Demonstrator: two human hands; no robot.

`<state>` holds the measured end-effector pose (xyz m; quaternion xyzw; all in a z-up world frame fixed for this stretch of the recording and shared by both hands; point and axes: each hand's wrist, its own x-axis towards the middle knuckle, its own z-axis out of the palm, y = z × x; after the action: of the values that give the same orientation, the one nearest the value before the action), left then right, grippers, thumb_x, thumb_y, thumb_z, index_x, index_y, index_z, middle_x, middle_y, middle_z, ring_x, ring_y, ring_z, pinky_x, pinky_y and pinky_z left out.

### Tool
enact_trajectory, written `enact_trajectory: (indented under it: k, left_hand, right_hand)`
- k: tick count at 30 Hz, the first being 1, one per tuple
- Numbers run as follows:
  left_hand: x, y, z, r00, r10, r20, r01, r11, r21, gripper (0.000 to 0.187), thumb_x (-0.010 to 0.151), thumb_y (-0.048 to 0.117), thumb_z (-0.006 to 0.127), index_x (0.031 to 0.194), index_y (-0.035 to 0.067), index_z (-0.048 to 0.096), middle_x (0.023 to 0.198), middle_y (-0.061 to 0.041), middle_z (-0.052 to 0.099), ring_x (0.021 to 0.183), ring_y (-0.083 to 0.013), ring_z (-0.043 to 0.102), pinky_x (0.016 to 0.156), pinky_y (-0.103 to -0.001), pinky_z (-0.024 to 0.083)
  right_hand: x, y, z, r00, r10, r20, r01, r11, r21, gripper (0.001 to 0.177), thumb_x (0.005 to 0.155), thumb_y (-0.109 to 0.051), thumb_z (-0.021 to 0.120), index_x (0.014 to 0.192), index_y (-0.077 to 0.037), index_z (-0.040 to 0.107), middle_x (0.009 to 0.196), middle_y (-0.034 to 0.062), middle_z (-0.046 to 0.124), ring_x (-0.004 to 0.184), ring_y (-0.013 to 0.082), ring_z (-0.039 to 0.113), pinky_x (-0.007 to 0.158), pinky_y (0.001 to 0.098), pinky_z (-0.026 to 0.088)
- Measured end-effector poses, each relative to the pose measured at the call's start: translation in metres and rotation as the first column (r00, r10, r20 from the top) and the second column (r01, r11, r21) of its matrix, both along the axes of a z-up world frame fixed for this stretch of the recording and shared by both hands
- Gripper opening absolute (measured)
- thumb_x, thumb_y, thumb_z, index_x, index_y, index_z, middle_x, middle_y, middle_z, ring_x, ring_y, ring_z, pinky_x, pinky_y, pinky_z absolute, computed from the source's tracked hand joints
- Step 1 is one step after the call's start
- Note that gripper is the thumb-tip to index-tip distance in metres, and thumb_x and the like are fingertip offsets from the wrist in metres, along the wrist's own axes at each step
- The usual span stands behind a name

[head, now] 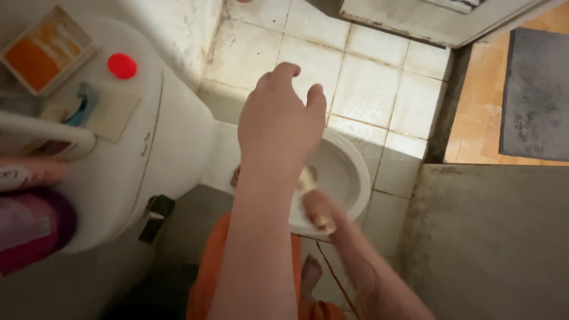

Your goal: The person cleans the inside of a toilet bowl using a long-handled brush.

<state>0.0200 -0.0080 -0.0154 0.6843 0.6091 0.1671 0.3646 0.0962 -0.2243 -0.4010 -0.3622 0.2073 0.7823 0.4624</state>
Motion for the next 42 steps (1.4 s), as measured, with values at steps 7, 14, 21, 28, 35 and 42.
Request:
enact_trajectory:
  k: [7, 14, 21, 28, 35, 42]
  left_hand:
    - [-0.009, -0.003, 0.001, 1.0, 0.012, -0.004, -0.012, 1.0, 0.022, 0.048, 0.091, 0.037, 0.064, 0.13, 0.008, 0.061, 0.13, -0.014, 0.066, 0.117, -0.0333, 0.064, 0.095, -0.046, 0.052]
    - [-0.005, -0.004, -0.002, 1.0, 0.015, 0.013, -0.016, 0.999, 0.051, 0.047, 0.092, 0.037, 0.064, 0.129, 0.009, 0.062, 0.13, -0.013, 0.066, 0.117, -0.0329, 0.064, 0.095, -0.046, 0.053]
    - [0.0, -0.008, 0.003, 1.0, 0.0, 0.006, 0.0, 1.0, -0.024, 0.049, 0.091, 0.037, 0.062, 0.131, 0.009, 0.059, 0.133, -0.013, 0.063, 0.117, -0.0322, 0.064, 0.094, -0.046, 0.052]
    - [-0.002, -0.007, 0.003, 1.0, -0.002, -0.001, 0.002, 0.999, 0.037, 0.047, 0.093, 0.037, 0.063, 0.13, 0.008, 0.06, 0.133, -0.014, 0.064, 0.119, -0.033, 0.063, 0.096, -0.046, 0.051]
    - [-0.002, -0.004, 0.006, 1.0, -0.002, -0.009, 0.002, 0.999, 0.033, 0.048, 0.093, 0.036, 0.062, 0.131, 0.008, 0.06, 0.132, -0.013, 0.064, 0.119, -0.0332, 0.063, 0.097, -0.047, 0.051]
    - [0.009, 0.003, 0.01, 0.999, 0.026, 0.035, -0.026, 1.0, -0.003, 0.048, 0.091, 0.037, 0.063, 0.131, 0.009, 0.061, 0.131, -0.014, 0.066, 0.118, -0.0335, 0.064, 0.097, -0.046, 0.052]
  right_hand:
    - [0.009, 0.01, -0.012, 0.956, -0.294, -0.02, 0.292, 0.953, -0.083, 0.017, 0.098, -0.007, 0.052, 0.081, -0.008, 0.053, 0.069, -0.0032, 0.053, 0.053, 0.0079, 0.052, 0.047, 0.0207, 0.047]
    - [0.005, -0.011, -0.021, 0.987, 0.13, 0.092, -0.128, 0.992, -0.023, 0.013, 0.098, -0.008, 0.057, 0.086, -0.008, 0.057, 0.073, -0.0019, 0.057, 0.06, 0.0095, 0.057, 0.052, 0.0229, 0.051]
    - [0.004, 0.012, -0.047, 0.99, -0.104, -0.09, 0.105, 0.994, 0.008, 0.006, 0.097, -0.009, 0.06, 0.092, -0.007, 0.06, 0.076, 0.001, 0.06, 0.061, 0.0116, 0.058, 0.053, 0.0253, 0.053]
    - [-0.007, -0.015, 0.019, 0.796, 0.529, 0.295, -0.53, 0.844, -0.083, 0.018, 0.093, -0.013, 0.061, 0.109, -0.006, 0.06, 0.078, 0.0031, 0.058, 0.056, 0.0124, 0.053, 0.048, 0.0285, 0.047]
    - [-0.014, 0.006, 0.014, 0.645, 0.657, 0.391, -0.633, 0.746, -0.209, 0.028, 0.096, -0.02, 0.066, 0.117, -0.001, 0.066, 0.081, 0.0052, 0.06, 0.055, 0.012, 0.052, 0.048, 0.029, 0.046]
    - [0.022, 0.08, -0.023, 0.85, 0.199, 0.488, -0.391, 0.859, 0.33, 0.032, 0.092, -0.006, 0.067, 0.123, 0.002, 0.067, 0.115, 0.0107, 0.074, 0.09, 0.015, 0.07, 0.069, 0.0323, 0.059]
